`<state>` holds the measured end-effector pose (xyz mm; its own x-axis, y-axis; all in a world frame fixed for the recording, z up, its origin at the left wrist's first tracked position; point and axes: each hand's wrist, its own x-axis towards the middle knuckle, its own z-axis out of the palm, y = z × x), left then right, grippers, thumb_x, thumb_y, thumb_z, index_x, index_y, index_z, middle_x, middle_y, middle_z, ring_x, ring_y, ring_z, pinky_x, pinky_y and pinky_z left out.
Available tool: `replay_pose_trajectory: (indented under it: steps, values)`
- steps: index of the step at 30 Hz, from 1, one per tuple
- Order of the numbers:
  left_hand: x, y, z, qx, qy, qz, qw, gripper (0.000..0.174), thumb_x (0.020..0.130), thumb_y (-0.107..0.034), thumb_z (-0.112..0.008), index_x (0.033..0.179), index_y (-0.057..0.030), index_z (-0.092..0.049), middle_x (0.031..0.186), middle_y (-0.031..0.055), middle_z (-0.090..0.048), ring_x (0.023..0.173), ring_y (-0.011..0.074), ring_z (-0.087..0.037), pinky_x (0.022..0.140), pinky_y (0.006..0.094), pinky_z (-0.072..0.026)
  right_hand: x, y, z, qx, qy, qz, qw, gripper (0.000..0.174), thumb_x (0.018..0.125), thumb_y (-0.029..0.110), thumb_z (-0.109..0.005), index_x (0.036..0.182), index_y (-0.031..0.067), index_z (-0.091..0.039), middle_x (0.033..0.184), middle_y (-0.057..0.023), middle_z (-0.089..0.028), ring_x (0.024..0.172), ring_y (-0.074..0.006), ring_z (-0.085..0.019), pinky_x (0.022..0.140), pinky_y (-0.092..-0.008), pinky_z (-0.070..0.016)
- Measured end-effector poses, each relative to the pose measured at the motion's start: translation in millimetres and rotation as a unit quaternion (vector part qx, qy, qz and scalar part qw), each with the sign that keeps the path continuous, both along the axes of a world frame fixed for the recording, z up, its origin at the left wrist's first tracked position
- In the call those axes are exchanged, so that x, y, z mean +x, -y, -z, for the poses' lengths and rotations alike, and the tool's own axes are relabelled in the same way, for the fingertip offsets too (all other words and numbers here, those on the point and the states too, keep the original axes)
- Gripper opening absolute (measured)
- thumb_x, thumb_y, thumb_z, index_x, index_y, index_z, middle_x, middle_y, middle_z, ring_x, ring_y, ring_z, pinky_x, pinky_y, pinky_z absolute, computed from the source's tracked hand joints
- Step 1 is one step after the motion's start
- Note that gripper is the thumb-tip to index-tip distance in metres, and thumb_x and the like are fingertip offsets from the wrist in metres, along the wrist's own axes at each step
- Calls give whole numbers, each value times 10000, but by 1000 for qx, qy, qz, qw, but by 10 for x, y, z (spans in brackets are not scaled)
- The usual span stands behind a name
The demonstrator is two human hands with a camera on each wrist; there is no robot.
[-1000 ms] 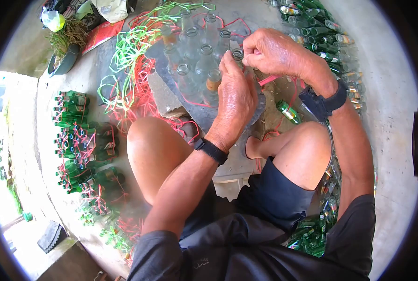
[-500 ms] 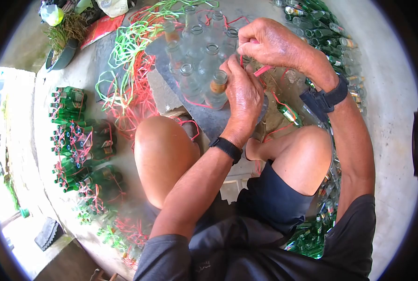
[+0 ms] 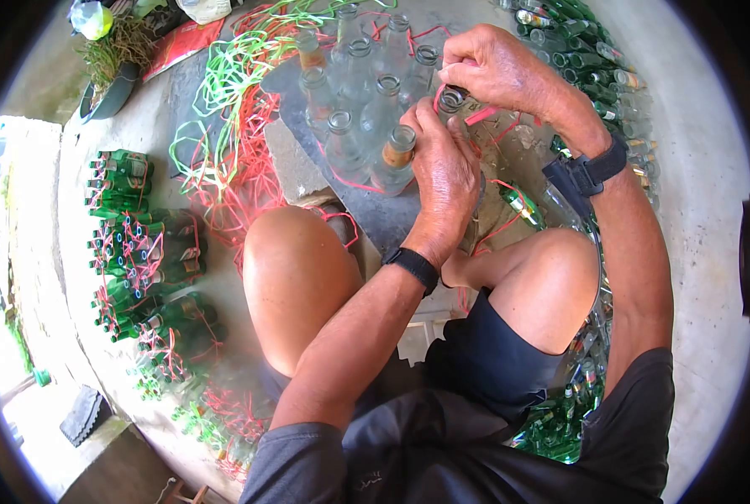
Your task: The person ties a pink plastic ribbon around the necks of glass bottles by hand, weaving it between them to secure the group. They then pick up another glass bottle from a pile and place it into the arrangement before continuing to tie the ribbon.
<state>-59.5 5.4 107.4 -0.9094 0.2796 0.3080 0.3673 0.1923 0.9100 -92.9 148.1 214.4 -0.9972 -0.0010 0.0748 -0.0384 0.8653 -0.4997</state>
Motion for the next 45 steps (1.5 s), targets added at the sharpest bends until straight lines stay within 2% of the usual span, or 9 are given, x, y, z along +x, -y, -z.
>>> replay_pose_trajectory:
  steps: [11,18,21,24,26,29,39,41,45]
  values:
    - [-4,7,28,-6,-25,-11,1000,363,1014,-42,-527,1340,88,-434,1245,331,-475,1045,496,-568,911,515,-471,98,-197,245,-58,25,23,998,346,904,206,-708,675,9,-539,532,10,-392,533,-93,-363,509,-334,-357]
    - [-2,4,38,-4,-48,-20,999,356,1018,-56,-534,1335,81,-449,1244,329,-487,1017,489,-592,888,512,-487,269,-155,312,-48,3,29,998,293,905,193,-686,719,3,-562,547,-26,-412,546,-112,-385,520,-355,-380]
    - [8,-3,38,-5,-33,-22,999,354,1021,-65,-531,1334,82,-454,1241,332,-494,1053,494,-585,905,514,-483,338,-101,271,-43,15,28,999,251,887,169,-672,738,-7,-574,563,-78,-435,546,-142,-404,536,-364,-397]
    - [12,1,38,-3,-41,-23,999,365,1018,-70,-534,1338,85,-454,1245,331,-499,1084,495,-575,927,515,-476,432,-9,244,-15,31,22,999,192,874,151,-645,768,-1,-595,607,-150,-506,553,-251,-491,575,-398,-439]
    - [19,-4,38,-4,-41,-27,999,370,1018,-71,-533,1343,87,-452,1249,330,-499,1095,494,-571,936,514,-472,499,45,267,-1,-11,29,1000,172,878,164,-615,795,13,-614,699,-210,-576,656,-384,-584,641,-458,-480]
    - [15,-4,31,-3,-24,-24,999,381,1018,-74,-531,1350,93,-449,1259,328,-499,1116,492,-562,956,510,-464,584,138,237,21,-16,40,999,163,888,175,-586,825,32,-633,775,-226,-631,775,-455,-614,705,-511,-502]
    - [2,-12,83,-5,-37,-19,999,420,1002,-68,-539,1362,121,-435,1240,345,-514,1133,494,-558,980,508,-457,766,317,231,85,-19,49,995,171,936,205,-577,891,58,-653,834,-206,-699,846,-452,-674,736,-547,-532]
    - [7,0,89,-5,-32,-13,999,443,992,-62,-545,1373,129,-422,1238,346,-519,1139,491,-562,981,512,-456,789,366,210,135,16,54,989,183,935,161,-615,1053,56,-708,906,-228,-696,877,-436,-674,755,-519,-526]
    - [27,49,60,-3,-17,12,1000,546,938,-28,-583,1410,147,-372,1241,356,-527,1143,478,-589,921,505,-493,826,426,184,115,6,48,992,193,933,158,-615,1071,54,-700,918,-237,-695,887,-448,-667,767,-528,-524]
